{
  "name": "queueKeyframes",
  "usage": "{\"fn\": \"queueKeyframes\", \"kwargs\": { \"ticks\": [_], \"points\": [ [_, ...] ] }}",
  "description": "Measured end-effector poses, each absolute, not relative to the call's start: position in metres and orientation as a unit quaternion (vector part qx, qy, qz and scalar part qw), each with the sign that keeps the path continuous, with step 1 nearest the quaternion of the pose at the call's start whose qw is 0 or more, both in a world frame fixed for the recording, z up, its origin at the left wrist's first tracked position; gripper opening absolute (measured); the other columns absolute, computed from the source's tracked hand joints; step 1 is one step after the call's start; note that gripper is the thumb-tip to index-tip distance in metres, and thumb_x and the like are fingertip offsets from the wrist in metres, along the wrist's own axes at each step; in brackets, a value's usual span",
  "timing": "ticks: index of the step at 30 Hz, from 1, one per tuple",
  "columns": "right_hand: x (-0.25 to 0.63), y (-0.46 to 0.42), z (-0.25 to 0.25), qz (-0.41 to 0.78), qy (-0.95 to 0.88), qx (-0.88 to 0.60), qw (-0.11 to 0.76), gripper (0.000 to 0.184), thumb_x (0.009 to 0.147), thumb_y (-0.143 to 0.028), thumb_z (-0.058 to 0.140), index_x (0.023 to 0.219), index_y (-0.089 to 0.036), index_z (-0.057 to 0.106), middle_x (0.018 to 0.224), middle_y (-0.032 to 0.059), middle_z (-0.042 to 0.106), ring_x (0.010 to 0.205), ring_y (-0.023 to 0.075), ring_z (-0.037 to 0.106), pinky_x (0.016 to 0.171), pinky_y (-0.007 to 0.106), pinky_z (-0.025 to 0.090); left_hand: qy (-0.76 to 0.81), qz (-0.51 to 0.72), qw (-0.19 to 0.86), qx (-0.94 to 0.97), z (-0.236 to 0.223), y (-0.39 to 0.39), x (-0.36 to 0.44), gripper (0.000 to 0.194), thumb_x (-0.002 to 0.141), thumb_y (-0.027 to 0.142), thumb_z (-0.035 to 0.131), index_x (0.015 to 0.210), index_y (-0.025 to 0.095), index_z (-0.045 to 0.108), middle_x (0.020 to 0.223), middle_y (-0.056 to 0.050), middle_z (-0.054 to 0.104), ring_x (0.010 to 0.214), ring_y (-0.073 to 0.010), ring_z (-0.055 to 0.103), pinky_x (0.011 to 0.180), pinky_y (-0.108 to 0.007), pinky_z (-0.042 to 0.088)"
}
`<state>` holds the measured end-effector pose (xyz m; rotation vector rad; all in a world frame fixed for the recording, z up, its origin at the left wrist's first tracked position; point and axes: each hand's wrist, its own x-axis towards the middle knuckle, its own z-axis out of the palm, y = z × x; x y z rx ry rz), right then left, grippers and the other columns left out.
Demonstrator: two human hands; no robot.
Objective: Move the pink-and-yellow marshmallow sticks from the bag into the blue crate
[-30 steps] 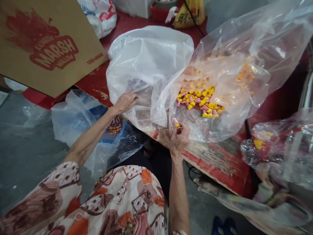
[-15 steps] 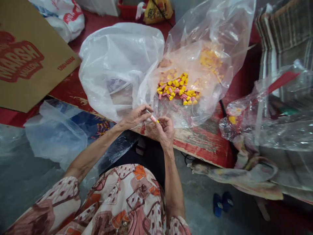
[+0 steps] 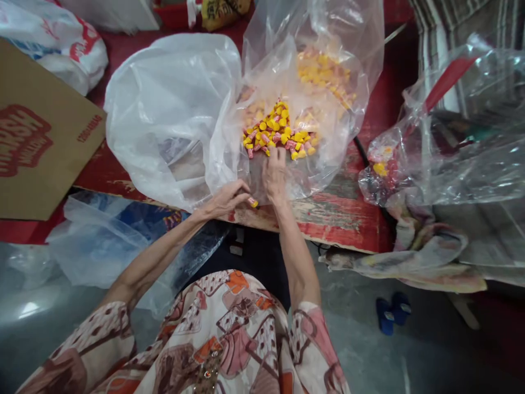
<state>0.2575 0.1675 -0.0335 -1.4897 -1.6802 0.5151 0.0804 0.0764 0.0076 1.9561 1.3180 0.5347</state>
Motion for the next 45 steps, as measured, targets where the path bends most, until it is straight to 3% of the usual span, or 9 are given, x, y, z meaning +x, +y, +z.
{"fn": "queueKeyframes", "kwargs": {
  "ticks": [5,12,17,20,26,32,38,41,45],
  "points": [
    [0.239,0.203,-0.053,0.180,-0.708,-0.618,0.290,0.027,0.107,-0.016,0.042,0.120,-0.016,0.067,0.133,0.0171,0.064,0.118,0.0263,0.059,0.102,0.040,0.053,0.537,0.240,0.329,0.738,0.027,0.049,0.059,0.014,0.112,0.032,0.054,0.117,0.022,0.062,0.105,-0.003,0.071,0.090,-0.0181,0.068,0.084,-0.030,0.058],
    [0.241,0.202,-0.059,0.155,-0.700,-0.627,0.306,0.035,0.106,-0.014,0.039,0.134,-0.016,0.061,0.133,0.0179,0.063,0.115,0.0275,0.062,0.095,0.039,0.054,0.538,0.106,0.218,0.807,0.013,0.038,0.090,0.022,0.101,0.002,0.048,0.105,0.020,0.060,0.116,-0.011,0.066,0.100,-0.0235,0.068,0.088,-0.037,0.060],
    [0.242,0.203,-0.059,0.152,-0.706,-0.623,0.302,0.030,0.109,-0.011,0.037,0.127,-0.015,0.061,0.134,0.0173,0.063,0.104,0.0227,0.060,0.087,0.034,0.052,0.534,0.227,0.277,0.766,0.015,0.052,0.067,0.001,0.106,0.021,0.063,0.105,0.021,0.062,0.104,-0.004,0.068,0.094,-0.0191,0.068,0.087,-0.033,0.060],
    [0.247,0.205,-0.065,0.154,-0.724,-0.590,0.323,0.021,0.113,-0.019,0.041,0.123,-0.015,0.060,0.128,0.0149,0.065,0.102,0.0194,0.055,0.087,0.030,0.049,0.563,0.298,0.250,0.729,0.010,0.045,0.062,0.006,0.108,0.026,0.061,0.110,0.021,0.062,0.104,-0.004,0.067,0.090,-0.0174,0.067,0.084,-0.031,0.059],
    [0.253,0.193,-0.066,0.177,-0.692,-0.557,0.424,0.019,0.114,-0.036,0.051,0.107,-0.022,0.061,0.110,0.0107,0.068,0.097,0.0217,0.059,0.089,0.035,0.052,0.543,0.165,0.206,0.797,0.001,0.035,0.083,0.008,0.103,0.015,0.059,0.103,0.022,0.056,0.111,-0.007,0.064,0.094,-0.0213,0.068,0.080,-0.032,0.059],
    [0.257,0.143,-0.062,0.201,-0.646,-0.540,0.500,0.029,0.111,-0.050,0.055,0.109,-0.022,0.064,0.100,0.0066,0.068,0.084,0.0210,0.059,0.083,0.036,0.053,0.564,0.271,0.114,0.772,0.005,0.023,0.083,0.011,0.111,0.019,0.051,0.103,0.021,0.058,0.103,-0.006,0.063,0.095,-0.0203,0.069,0.088,-0.033,0.060],
    [0.255,0.117,-0.061,0.226,-0.684,-0.524,0.455,0.035,0.113,-0.052,0.046,0.103,-0.024,0.065,0.098,0.0067,0.069,0.086,0.0221,0.059,0.084,0.037,0.054,0.568,0.325,0.332,0.679,-0.005,0.027,0.068,0.004,0.099,0.024,0.063,0.101,0.020,0.063,0.094,-0.003,0.068,0.081,-0.0169,0.068,0.076,-0.029,0.060],
    [0.253,0.119,-0.059,0.235,-0.680,-0.530,0.450,0.034,0.113,-0.051,0.047,0.103,-0.024,0.065,0.099,0.0074,0.069,0.087,0.0227,0.059,0.085,0.038,0.054,0.591,0.411,0.457,0.523,0.010,0.036,0.055,0.028,0.095,0.042,0.074,0.107,0.020,0.065,0.088,0.000,0.067,0.064,-0.0111,0.061,0.060,-0.022,0.052],
    [0.253,0.121,-0.052,0.246,-0.669,-0.544,0.442,0.039,0.112,-0.055,0.045,0.102,-0.023,0.066,0.098,0.0088,0.070,0.085,0.0230,0.060,0.083,0.040,0.055,0.587,0.521,0.459,0.416,0.031,0.041,0.045,0.042,0.086,0.051,0.084,0.108,0.020,0.064,0.086,0.002,0.065,0.058,-0.0080,0.055,0.052,-0.020,0.044]
  ]
}}
